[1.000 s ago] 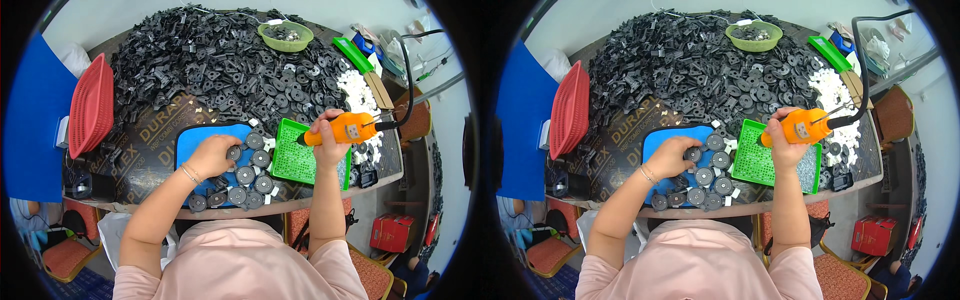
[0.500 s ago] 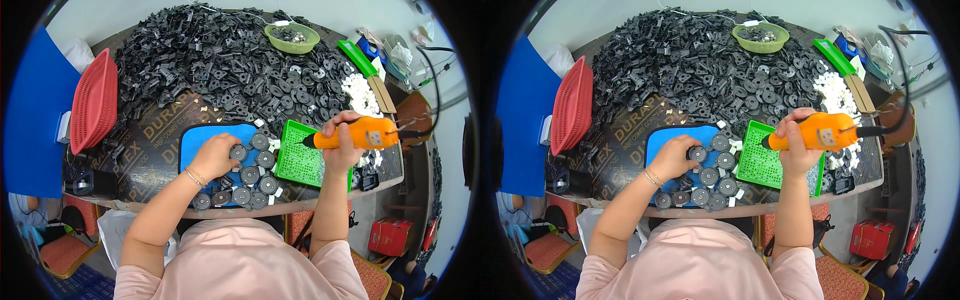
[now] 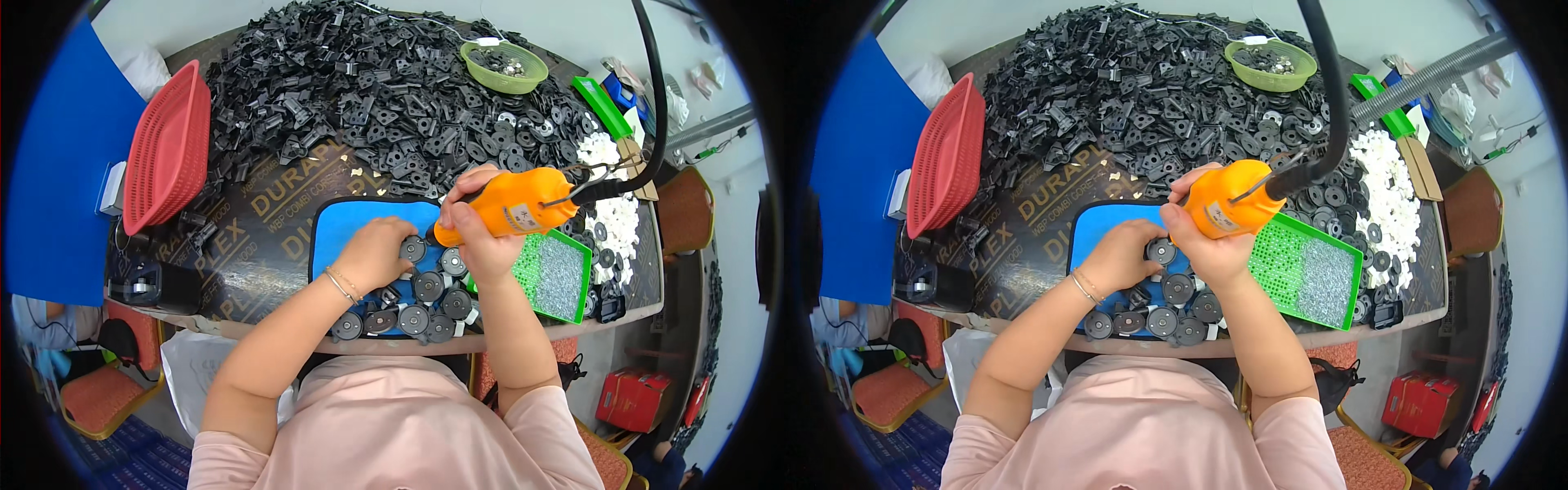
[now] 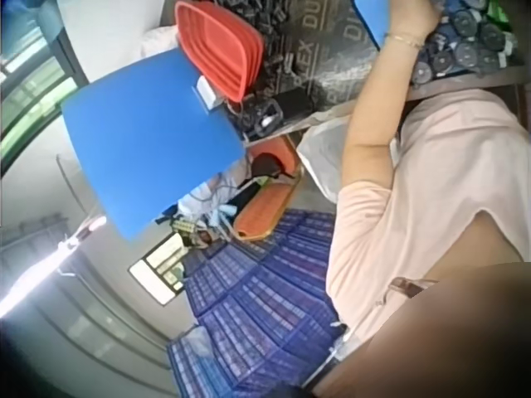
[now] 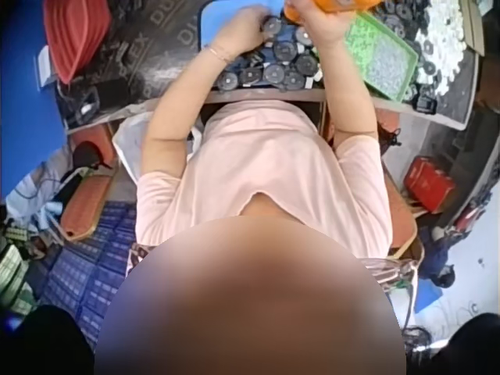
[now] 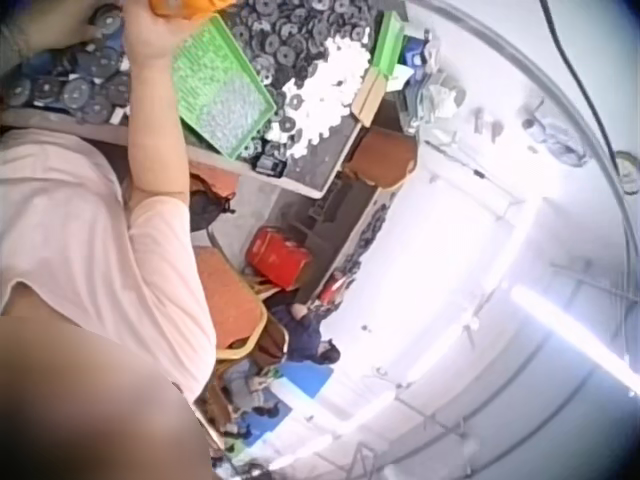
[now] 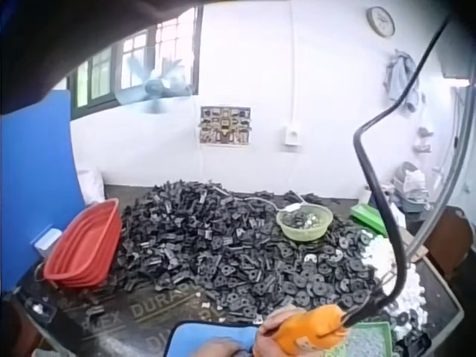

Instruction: Assembling small electronic motors using an electric screwdriver.

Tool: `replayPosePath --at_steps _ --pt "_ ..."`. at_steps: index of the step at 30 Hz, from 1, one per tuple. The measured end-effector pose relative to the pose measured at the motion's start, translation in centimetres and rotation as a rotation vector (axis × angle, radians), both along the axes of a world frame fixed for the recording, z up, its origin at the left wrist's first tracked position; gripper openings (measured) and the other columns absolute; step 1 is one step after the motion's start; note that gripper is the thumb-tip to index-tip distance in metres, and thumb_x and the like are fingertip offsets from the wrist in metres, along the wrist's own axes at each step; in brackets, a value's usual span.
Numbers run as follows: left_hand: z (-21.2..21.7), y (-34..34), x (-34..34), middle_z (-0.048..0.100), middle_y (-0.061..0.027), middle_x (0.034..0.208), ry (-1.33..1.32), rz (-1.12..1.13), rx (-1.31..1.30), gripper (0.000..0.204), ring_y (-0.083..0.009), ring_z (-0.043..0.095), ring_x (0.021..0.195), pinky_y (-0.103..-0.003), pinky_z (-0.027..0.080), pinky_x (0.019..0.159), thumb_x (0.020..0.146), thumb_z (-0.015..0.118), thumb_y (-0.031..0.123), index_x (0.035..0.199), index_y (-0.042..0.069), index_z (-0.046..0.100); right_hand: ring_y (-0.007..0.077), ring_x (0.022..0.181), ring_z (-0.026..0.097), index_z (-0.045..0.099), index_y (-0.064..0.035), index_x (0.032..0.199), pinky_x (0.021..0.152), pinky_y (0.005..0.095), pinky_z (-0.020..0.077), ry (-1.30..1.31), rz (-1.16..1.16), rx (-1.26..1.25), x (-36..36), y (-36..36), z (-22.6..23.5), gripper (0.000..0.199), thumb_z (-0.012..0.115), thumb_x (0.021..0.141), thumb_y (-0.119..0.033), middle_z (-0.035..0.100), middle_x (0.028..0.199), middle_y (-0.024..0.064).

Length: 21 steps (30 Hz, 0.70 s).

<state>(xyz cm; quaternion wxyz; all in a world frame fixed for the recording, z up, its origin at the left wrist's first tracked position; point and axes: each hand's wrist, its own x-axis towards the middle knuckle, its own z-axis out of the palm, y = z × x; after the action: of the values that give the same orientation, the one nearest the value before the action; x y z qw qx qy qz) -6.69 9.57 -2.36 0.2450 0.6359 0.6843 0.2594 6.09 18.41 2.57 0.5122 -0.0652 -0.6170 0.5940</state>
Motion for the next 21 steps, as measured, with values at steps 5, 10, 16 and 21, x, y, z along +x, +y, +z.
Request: replayPosePath --at_steps 5,10,16,21 --pt "-0.6 0.1 -0.2 0.061 -0.0139 0.097 -0.013 -0.018 0.048 0.042 -0.0323 0.058 0.093 -0.038 0.047 0.083 0.060 0.077 0.009 0.099 0.002 0.063 0.0149 0.061 0.054 0.049 -0.0003 0.094 0.055 0.0259 0.0467 -0.044 -0.028 -0.015 -0.6 -0.5 0.1 0.023 0.060 0.075 0.007 0.049 0.086 0.0096" --pt "0.1 0.1 -0.1 0.061 -0.0138 0.096 0.022 -0.014 0.044 0.041 -0.0326 0.058 0.092 -0.038 0.047 0.082 0.059 0.077 0.008 0.097 0.002 0.063 0.0148 0.061 0.054 0.050 -0.0007 0.092 0.054 0.0252 0.0467 -0.081 -0.013 -0.005 -1.0 -0.7 0.1 0.025 0.064 0.072 0.005 0.051 0.084 0.0096" --pt "-0.4 0.2 -0.1 0.061 -0.0132 0.095 0.024 -0.030 0.080 0.041 -0.0325 0.058 0.091 -0.038 0.047 0.081 0.059 0.077 0.008 0.097 0.002 0.063 0.0151 0.064 0.055 0.051 -0.0008 0.093 0.056 0.0256 0.0475 -0.040 0.030 0.010 -0.7 -0.2 0.5 0.026 0.066 0.072 0.002 0.052 0.087 0.0107" --pt "0.4 0.1 0.1 0.061 -0.0130 0.098 0.005 0.000 -0.012 0.042 -0.0320 0.056 0.096 -0.038 0.047 0.083 0.059 0.077 0.009 0.098 0.002 0.063 0.0170 0.064 0.055 0.049 -0.0008 0.098 0.059 0.0282 0.0477 0.115 0.101 0.065 1.3 1.2 3.1 0.027 0.065 0.078 -0.007 0.050 0.090 0.0120"
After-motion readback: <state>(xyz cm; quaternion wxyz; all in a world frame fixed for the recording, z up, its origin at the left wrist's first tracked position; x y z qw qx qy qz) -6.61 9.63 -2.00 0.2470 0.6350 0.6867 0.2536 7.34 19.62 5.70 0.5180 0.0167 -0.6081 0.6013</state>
